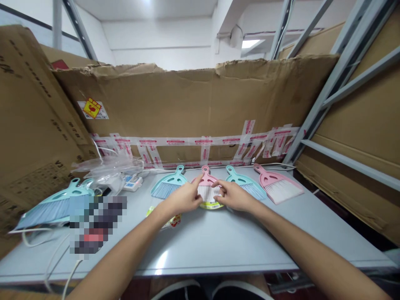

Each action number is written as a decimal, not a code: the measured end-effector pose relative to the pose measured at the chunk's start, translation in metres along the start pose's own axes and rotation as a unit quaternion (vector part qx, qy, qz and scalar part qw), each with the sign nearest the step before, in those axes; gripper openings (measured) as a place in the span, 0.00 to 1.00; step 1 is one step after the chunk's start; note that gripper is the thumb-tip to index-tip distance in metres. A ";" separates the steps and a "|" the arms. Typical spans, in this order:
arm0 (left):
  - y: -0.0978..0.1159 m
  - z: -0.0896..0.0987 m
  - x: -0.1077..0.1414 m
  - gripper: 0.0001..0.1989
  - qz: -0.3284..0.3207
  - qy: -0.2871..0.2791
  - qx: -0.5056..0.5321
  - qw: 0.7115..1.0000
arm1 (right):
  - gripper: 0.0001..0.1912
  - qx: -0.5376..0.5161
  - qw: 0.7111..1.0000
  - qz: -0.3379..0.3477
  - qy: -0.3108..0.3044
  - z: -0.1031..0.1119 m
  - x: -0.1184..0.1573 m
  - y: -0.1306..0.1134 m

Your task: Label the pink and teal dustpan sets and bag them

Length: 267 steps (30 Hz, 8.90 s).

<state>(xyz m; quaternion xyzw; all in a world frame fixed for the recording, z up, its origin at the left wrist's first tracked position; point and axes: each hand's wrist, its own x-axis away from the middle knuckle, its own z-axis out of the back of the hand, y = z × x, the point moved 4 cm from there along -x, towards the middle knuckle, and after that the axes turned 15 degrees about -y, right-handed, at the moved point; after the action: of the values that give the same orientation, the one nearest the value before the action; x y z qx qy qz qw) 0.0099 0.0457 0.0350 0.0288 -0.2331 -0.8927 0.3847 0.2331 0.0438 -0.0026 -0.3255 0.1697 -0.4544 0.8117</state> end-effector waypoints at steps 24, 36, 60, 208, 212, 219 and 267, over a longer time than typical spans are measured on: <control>-0.011 0.003 0.001 0.55 -0.034 -0.151 0.192 0.969 | 0.23 0.016 0.995 0.077 -0.058 -0.002 0.007 -0.022; -0.017 0.007 -0.003 0.52 -0.042 -0.146 0.176 0.973 | 0.21 0.009 0.996 0.069 -0.048 0.005 0.005 -0.012; -0.017 0.010 -0.005 0.47 -0.047 -0.093 0.136 0.985 | 0.21 -0.024 0.997 0.068 -0.034 0.014 0.010 -0.021; -0.037 0.019 -0.008 0.15 0.182 0.094 -0.182 0.962 | 0.31 0.195 0.912 0.339 -0.127 -0.093 0.023 -0.092; -0.037 0.012 -0.011 0.16 0.168 0.088 -0.179 0.965 | 0.26 0.182 0.914 0.337 -0.133 -0.095 0.019 -0.086; -0.031 0.010 -0.011 0.17 0.123 0.105 -0.150 0.975 | 0.18 0.184 0.921 0.335 -0.081 -0.079 0.018 -0.077; -0.001 -0.034 -0.016 0.26 -0.158 0.164 0.245 0.942 | 0.17 -0.283 0.933 0.192 0.109 -0.014 0.003 -0.031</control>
<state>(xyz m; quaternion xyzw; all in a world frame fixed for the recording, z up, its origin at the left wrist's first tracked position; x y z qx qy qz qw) 0.0285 0.0444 0.0020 0.3049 -0.3705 -0.8401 0.2529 0.2068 0.0247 0.0087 -0.4513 0.4384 -0.2554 0.7341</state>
